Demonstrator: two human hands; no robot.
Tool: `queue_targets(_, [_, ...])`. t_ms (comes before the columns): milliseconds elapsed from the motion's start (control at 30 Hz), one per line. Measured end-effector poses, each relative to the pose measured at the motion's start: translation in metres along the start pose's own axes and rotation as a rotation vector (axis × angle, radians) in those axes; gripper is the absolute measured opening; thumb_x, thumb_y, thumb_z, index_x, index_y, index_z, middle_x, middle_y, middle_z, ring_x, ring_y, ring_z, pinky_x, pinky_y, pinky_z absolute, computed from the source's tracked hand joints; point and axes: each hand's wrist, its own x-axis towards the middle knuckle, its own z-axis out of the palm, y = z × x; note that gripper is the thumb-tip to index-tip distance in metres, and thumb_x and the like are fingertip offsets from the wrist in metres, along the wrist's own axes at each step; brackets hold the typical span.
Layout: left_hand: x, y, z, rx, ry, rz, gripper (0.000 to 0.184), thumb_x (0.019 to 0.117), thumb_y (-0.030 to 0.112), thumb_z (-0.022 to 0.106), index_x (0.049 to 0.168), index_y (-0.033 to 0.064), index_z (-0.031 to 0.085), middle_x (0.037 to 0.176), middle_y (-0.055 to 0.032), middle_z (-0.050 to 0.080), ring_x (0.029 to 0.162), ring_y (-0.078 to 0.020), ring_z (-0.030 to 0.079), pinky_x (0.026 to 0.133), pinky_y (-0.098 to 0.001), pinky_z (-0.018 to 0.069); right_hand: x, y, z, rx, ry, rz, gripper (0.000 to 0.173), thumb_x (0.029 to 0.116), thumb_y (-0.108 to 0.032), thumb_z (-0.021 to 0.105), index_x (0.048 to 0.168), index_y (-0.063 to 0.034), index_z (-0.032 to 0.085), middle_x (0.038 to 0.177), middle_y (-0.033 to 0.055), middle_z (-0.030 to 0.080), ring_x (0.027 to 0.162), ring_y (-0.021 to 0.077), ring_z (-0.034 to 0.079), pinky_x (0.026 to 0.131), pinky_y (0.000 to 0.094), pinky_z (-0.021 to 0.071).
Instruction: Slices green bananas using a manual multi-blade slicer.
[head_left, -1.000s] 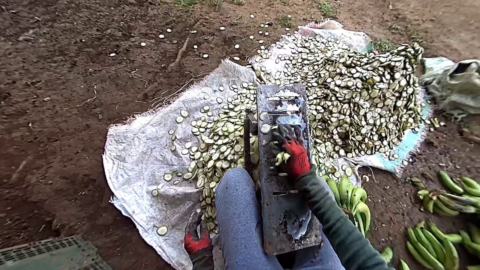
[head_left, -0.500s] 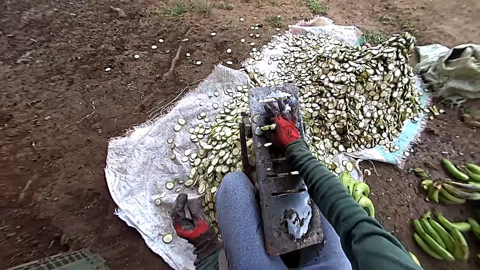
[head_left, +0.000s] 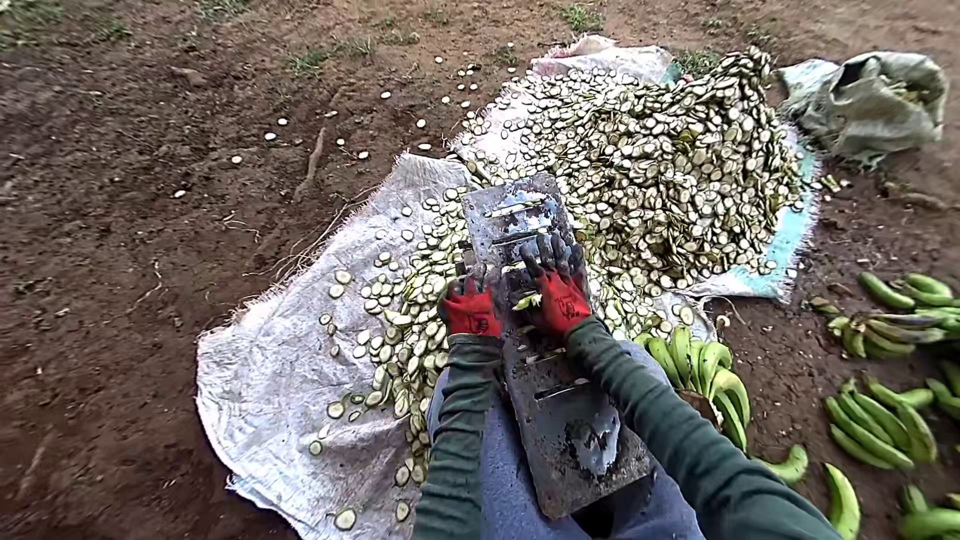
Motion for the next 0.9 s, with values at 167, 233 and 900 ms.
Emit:
queue_targets(167, [-0.038, -0.033, -0.005, -0.251, 0.209, -0.004, 0.028, 0.094, 0.002, 0.06, 0.119, 0.0005, 0.072, 0.127, -0.0309, 0.064, 0.12, -0.0498, 0.06, 0.103, -0.062, 0.045, 0.083, -0.007, -0.018, 0.073, 0.135, 0.018, 0.089, 0.0894, -0.045, 0.072, 0.163, -0.0391, 0.022, 0.163, 0.0234, 0.033, 0.151, 0.0455, 0.029, 0.12, 0.0679, 0.0214])
queue_targets(233, [-0.052, -0.057, -0.006, -0.208, 0.223, -0.099, 0.028, 0.0976, 0.003, 0.056, 0.12, 0.0023, 0.072, 0.13, -0.0286, 0.063, 0.122, -0.0469, 0.06, 0.103, -0.0593, 0.0466, 0.105, -0.01, -0.024, 0.128, 0.163, 0.078, 0.079, 0.0928, -0.046, 0.068, 0.162, -0.0369, 0.03, 0.162, 0.0248, 0.035, 0.148, 0.0464, 0.035, 0.118, 0.0667, 0.0271])
queue_targets(900, [-0.143, 0.197, 0.032, -0.487, 0.108, 0.738, 0.042, 0.0932, 0.029, 0.064, 0.123, 0.0007, 0.07, 0.13, -0.0247, 0.065, 0.124, -0.041, 0.061, 0.107, -0.0579, 0.0423, -0.574, 0.277, 0.079, 0.218, -0.067, 1.356, 0.062, 0.0897, -0.027, 0.077, 0.146, -0.0111, 0.056, 0.141, 0.0292, 0.057, 0.128, 0.0488, 0.056, 0.105, 0.0687, 0.0434])
